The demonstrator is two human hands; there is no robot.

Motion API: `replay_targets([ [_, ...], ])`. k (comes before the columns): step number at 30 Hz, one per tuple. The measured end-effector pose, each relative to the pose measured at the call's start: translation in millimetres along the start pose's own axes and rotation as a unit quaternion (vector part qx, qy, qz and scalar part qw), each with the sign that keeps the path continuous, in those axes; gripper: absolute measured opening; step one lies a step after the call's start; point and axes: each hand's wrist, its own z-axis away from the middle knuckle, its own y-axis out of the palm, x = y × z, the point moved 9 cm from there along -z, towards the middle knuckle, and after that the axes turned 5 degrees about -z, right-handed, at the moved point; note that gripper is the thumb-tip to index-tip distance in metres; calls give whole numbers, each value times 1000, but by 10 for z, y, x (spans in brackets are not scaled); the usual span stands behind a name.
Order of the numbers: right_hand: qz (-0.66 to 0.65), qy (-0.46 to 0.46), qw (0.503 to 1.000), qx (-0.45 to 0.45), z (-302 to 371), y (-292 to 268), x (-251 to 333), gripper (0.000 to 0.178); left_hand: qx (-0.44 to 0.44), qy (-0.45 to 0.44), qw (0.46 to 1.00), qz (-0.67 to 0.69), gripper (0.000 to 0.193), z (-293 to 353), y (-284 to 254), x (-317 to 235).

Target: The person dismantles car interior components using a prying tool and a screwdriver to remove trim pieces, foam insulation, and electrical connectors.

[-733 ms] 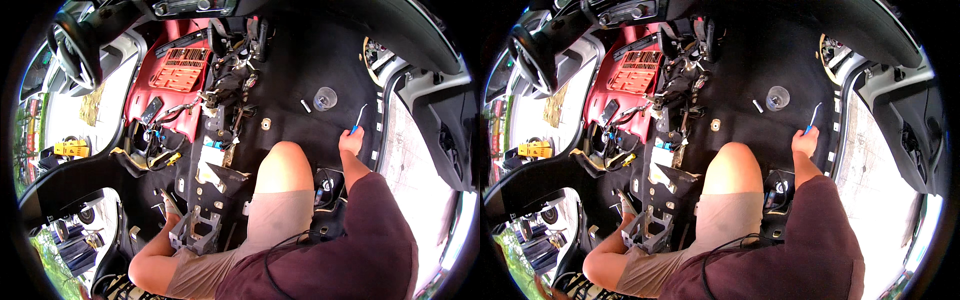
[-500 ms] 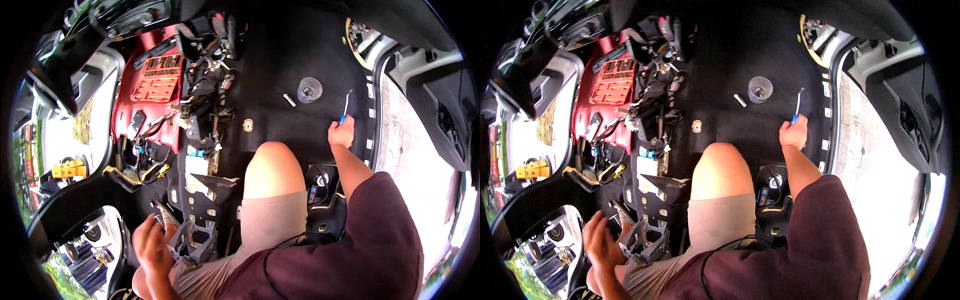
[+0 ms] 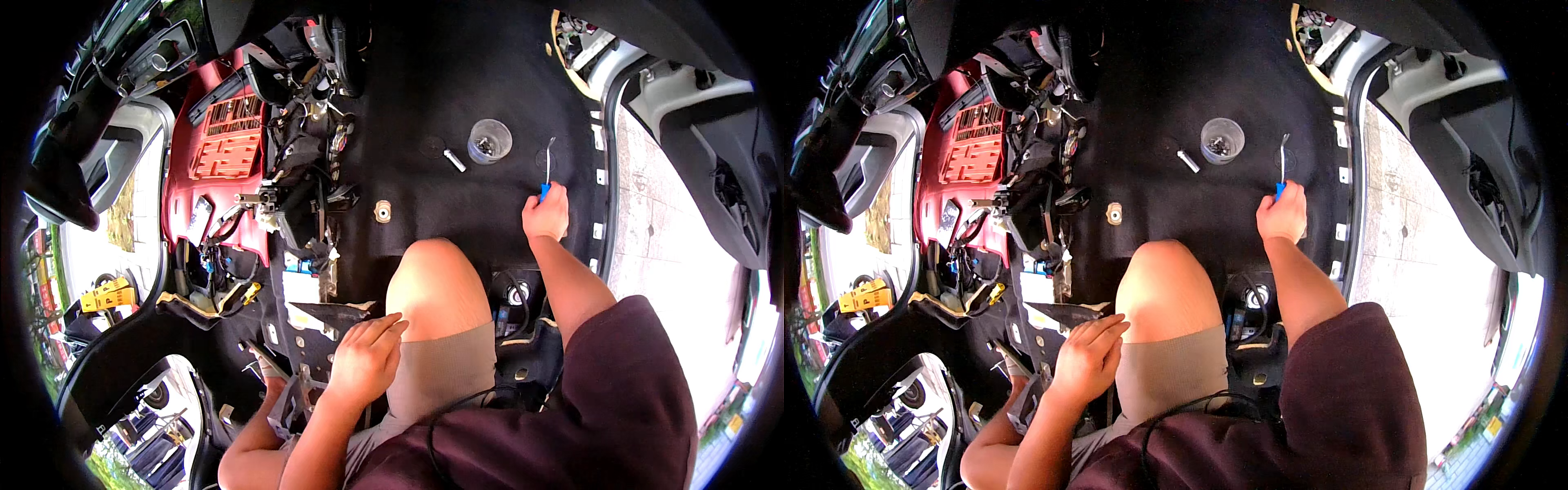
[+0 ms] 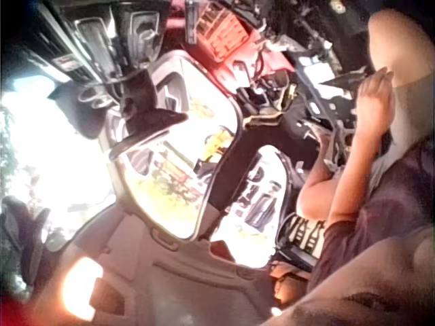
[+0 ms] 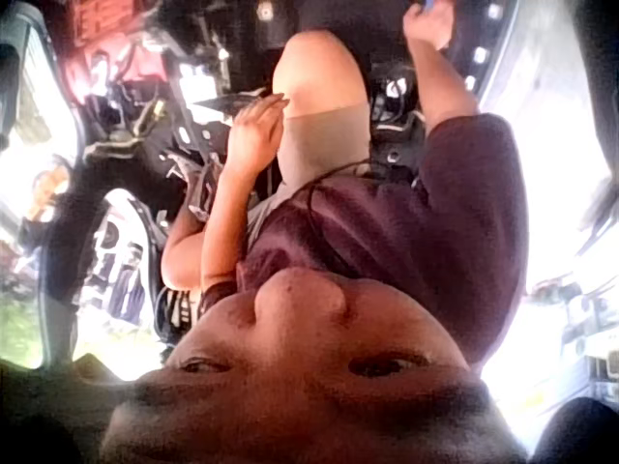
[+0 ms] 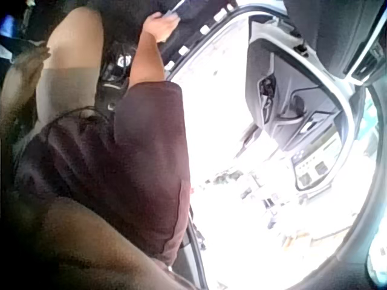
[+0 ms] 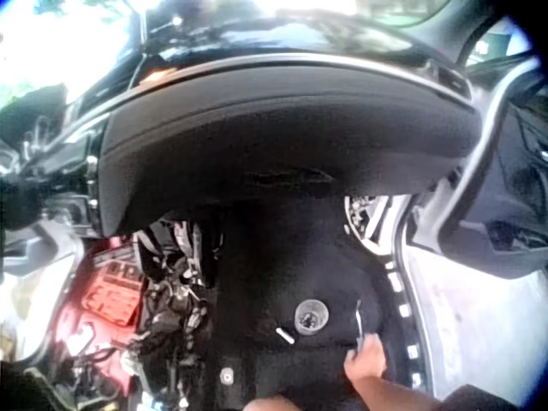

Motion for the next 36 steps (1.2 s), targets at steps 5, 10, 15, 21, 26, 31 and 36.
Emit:
replay_targets([
  [5, 28, -9, 1000, -4, 5, 43, -49, 43, -16, -44, 998, 43, 29, -124, 130, 203],
  [10, 27, -21, 999, 16, -11, 130, -10, 44, -135, -108, 976, 135, 30, -763, -127, 517],
  [15, 12, -20, 1000, 16, -40, 9, 68, 41, -208, -159, 923, 281, 30, -2177, -265, 984],
  [21, 22, -9, 999, 45, -44, 95, 42, 42, -302, -210, 924, 102, 50, -3177, -481, 1952],
  [26, 25, 11, 998, 64, -59, 96, 1, 43, -240, -244, 937, -64, 55, -3786, -585, 2102],
  [31, 16, -1, 998, 61, -47, 114, 5, 45, -205, -351, 910, -79, 57, -3891, -510, 2395],
  [36, 17, -4, 998, 57, -43, 113, -49, 44, -224, -369, 899, -80, 54, -3828, -558, 2225],
])
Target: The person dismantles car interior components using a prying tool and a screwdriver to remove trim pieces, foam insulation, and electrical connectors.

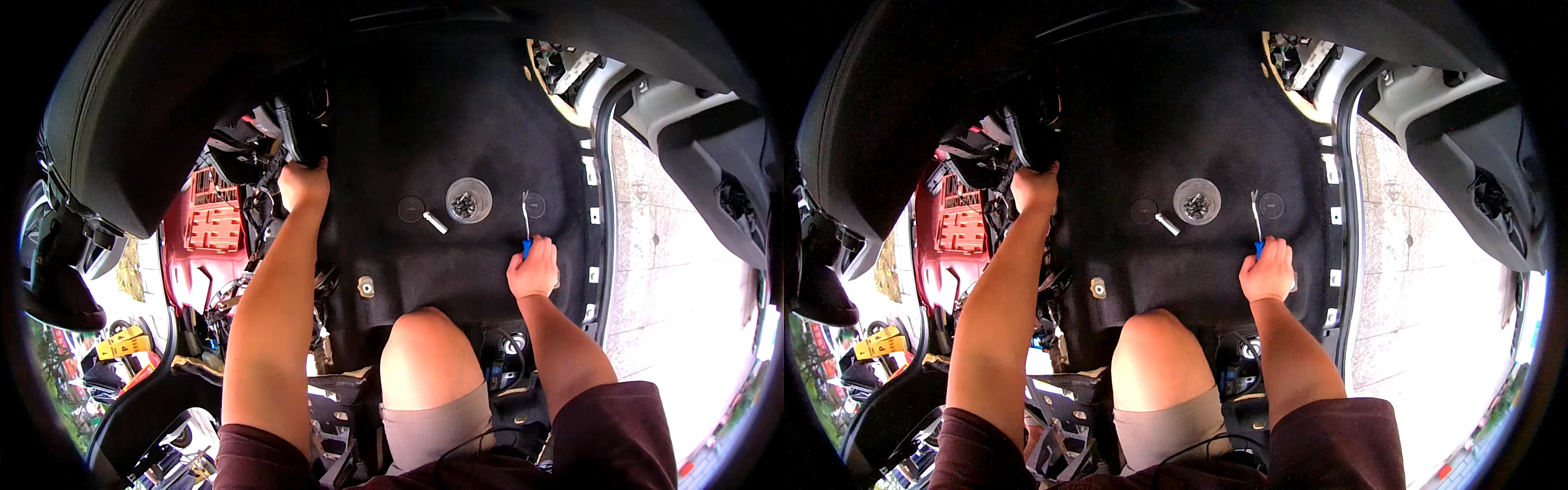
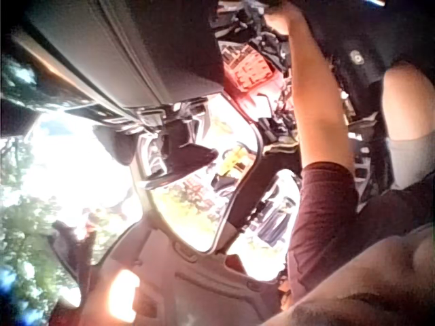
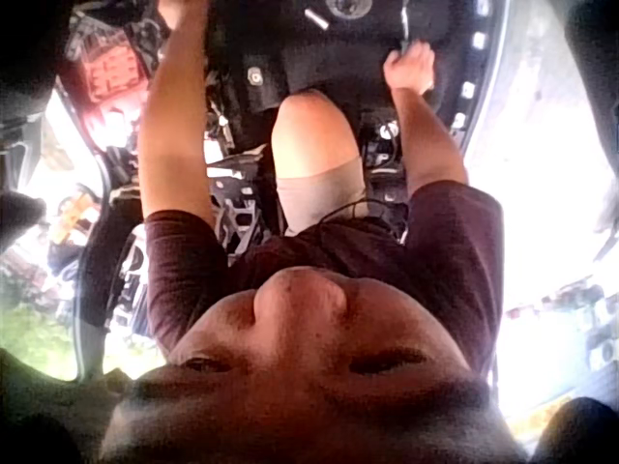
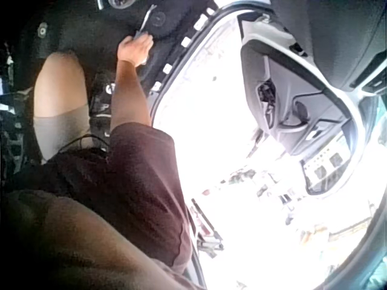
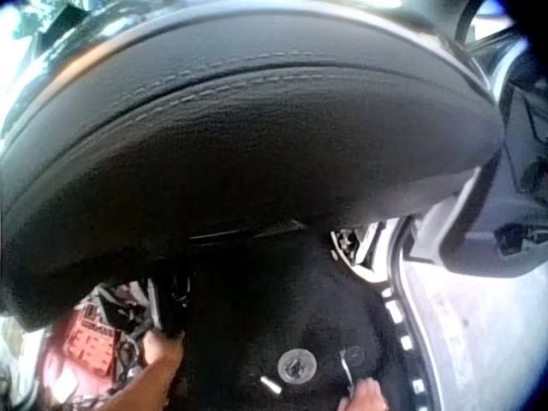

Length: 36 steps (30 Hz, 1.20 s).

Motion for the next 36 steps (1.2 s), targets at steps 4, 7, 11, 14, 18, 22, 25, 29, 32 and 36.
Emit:
replay_targets([
  [4, -4, -11, 1000, -6, -12, 8, 33, 44, -26, 19, 999, 11, 57, -10, -66, 40],
  [7, -4, -7, 1000, 0, -4, 33, 10, 45, -38, 27, 999, 12, 57, -31, -72, 44],
  [11, -13, -9, 1000, 3, -14, 16, -12, 46, -30, 36, 999, -16, 53, -30, -12, 8],
  [14, -10, -5, 1000, 3, 0, 32, -16, 47, -17, 72, 997, 27, 51, -82, 20, 26],
  [18, -14, -12, 1000, 7, -12, 42, 22, 47, -36, 170, 977, 126, 45, -178, 79, 147],
  [22, -17, -20, 1000, 2, -14, 25, -6, 47, -3, 177, 951, 254, 39, 102, 68, 38],
  [25, -20, -16, 1000, 3, -9, -25, 30, 46, -9, 164, 938, 305, 35, 356, 74, 16],
  [29, -17, -15, 1000, 6, -25, -14, 62, 45, -25, 136, 964, 225, 33, 492, 170, 164],
  [32, -10, -14, 1000, 8, -27, -45, 64, 45, 7, 77, 980, 184, 36, 777, 227, 115],
  [36, -8, -12, 1000, 0, -9, -1, 59, 45, 78, 68, 962, 252, 34, 1389, 389, 76],
])
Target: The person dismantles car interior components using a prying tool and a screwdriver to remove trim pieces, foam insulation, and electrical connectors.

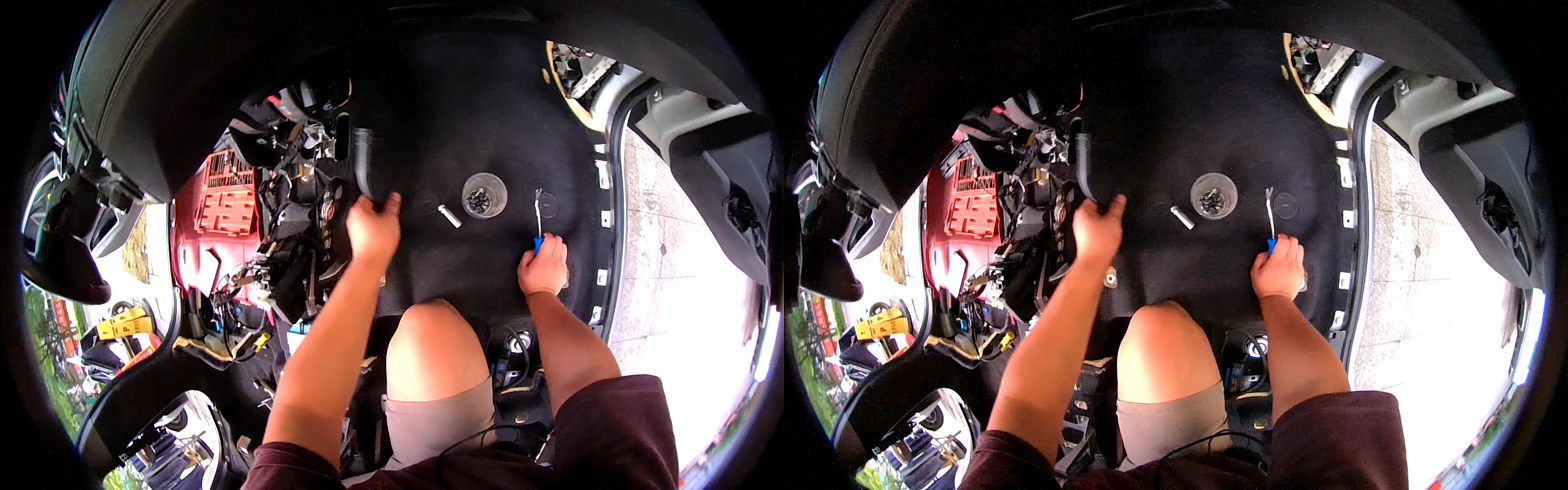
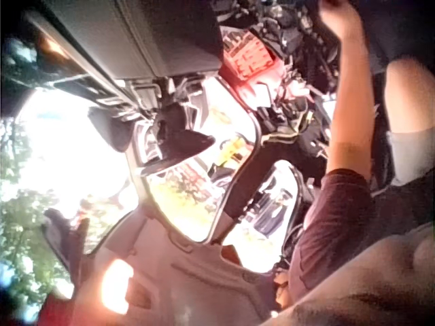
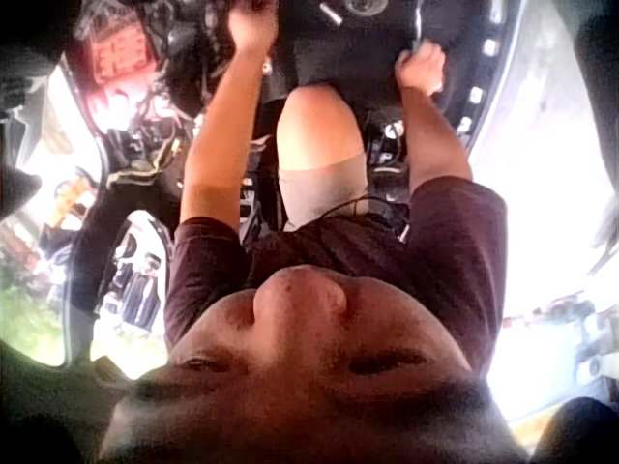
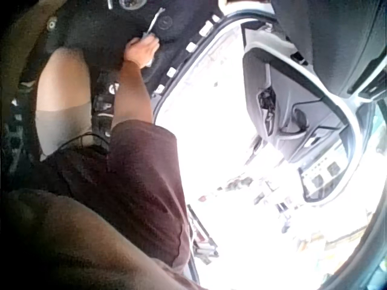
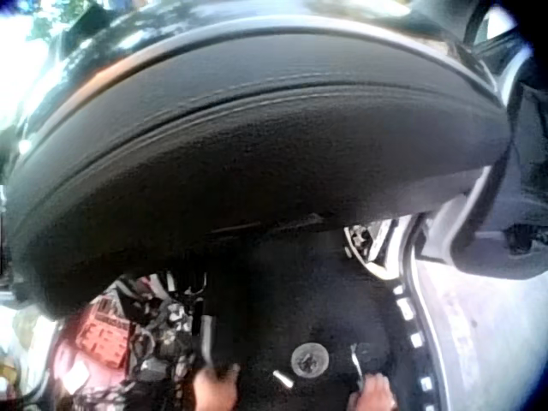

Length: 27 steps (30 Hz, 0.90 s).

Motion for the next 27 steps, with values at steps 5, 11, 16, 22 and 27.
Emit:
replay_targets([
  [5, 10, 3, 1000, 7, 15, 24, 12, 43, 26, 37, 999, -21, 40, 913, -130, -227],
  [11, 35, -11, 999, -12, 28, 52, 3, 42, 100, -15, 993, 66, 26, 1790, -585, 112],
  [16, 51, -14, 998, -23, 27, -29, 102, 41, 75, -87, 988, 98, 31, 2242, -1031, 541],
  [22, 69, -27, 997, -24, 46, 18, 98, 40, 5, -108, 992, 67, 31, 2565, -1483, 665],
  [27, 68, -29, 996, -43, 59, 10, 80, 40, 37, -134, 990, 26, 29, 2703, -1606, 679],
])
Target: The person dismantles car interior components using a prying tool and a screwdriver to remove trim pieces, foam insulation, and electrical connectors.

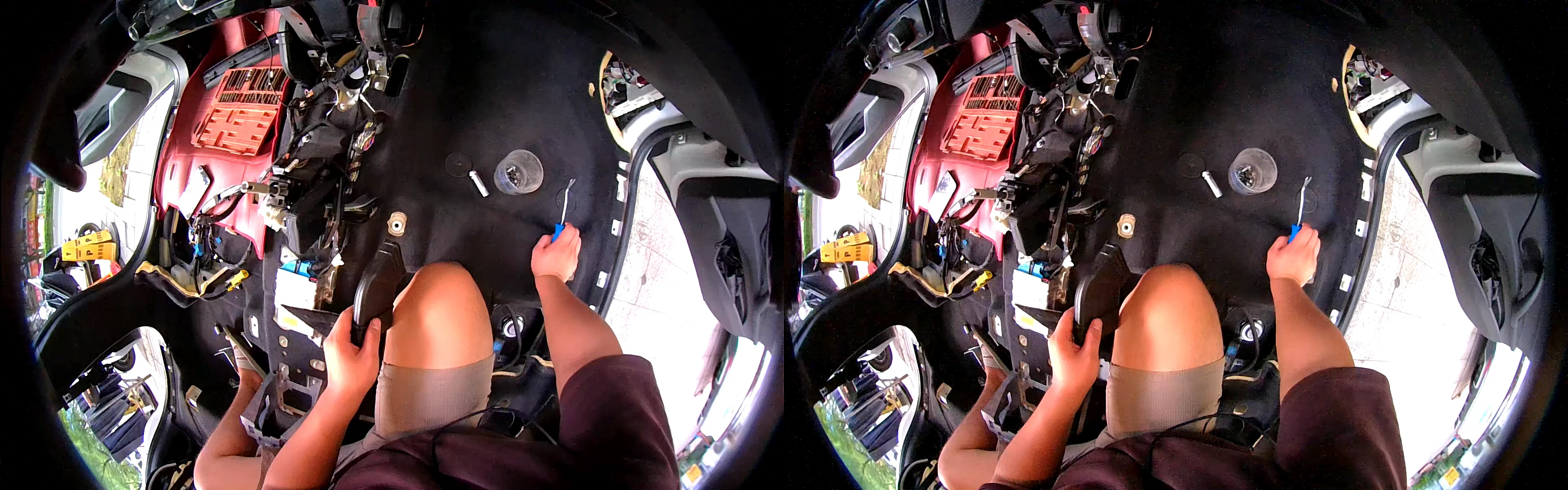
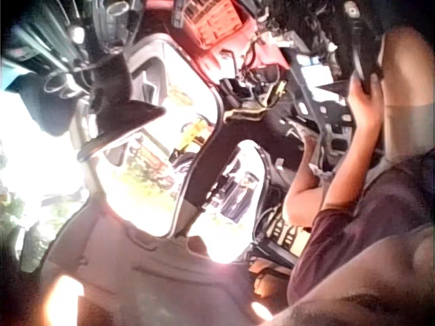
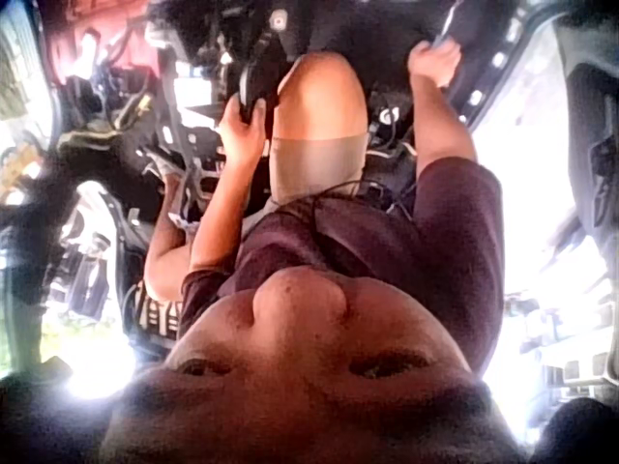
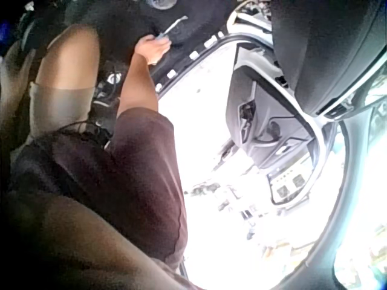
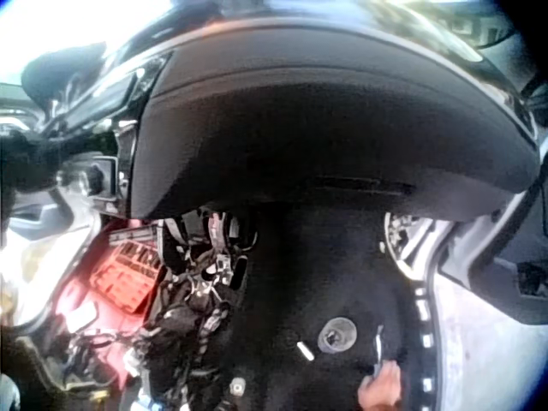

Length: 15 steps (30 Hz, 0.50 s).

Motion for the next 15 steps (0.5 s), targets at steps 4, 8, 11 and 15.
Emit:
replay_targets([
  [4, -1, 3, 1000, 2, 9, 31, -14, 41, -7, 21, 998, -65, 29, 74, -87, -34],
  [8, -3, 4, 1000, 7, -4, 17, 9, 42, -7, 56, 991, -124, 31, 127, -91, 28],
  [11, -2, 8, 1000, 7, -7, 6, 15, 42, -5, 104, 983, -150, 34, 131, -58, -13],
  [15, -3, 6, 1000, 2, -3, 11, -4, 42, 25, 116, 981, -153, 39, 87, 88, -69],
])
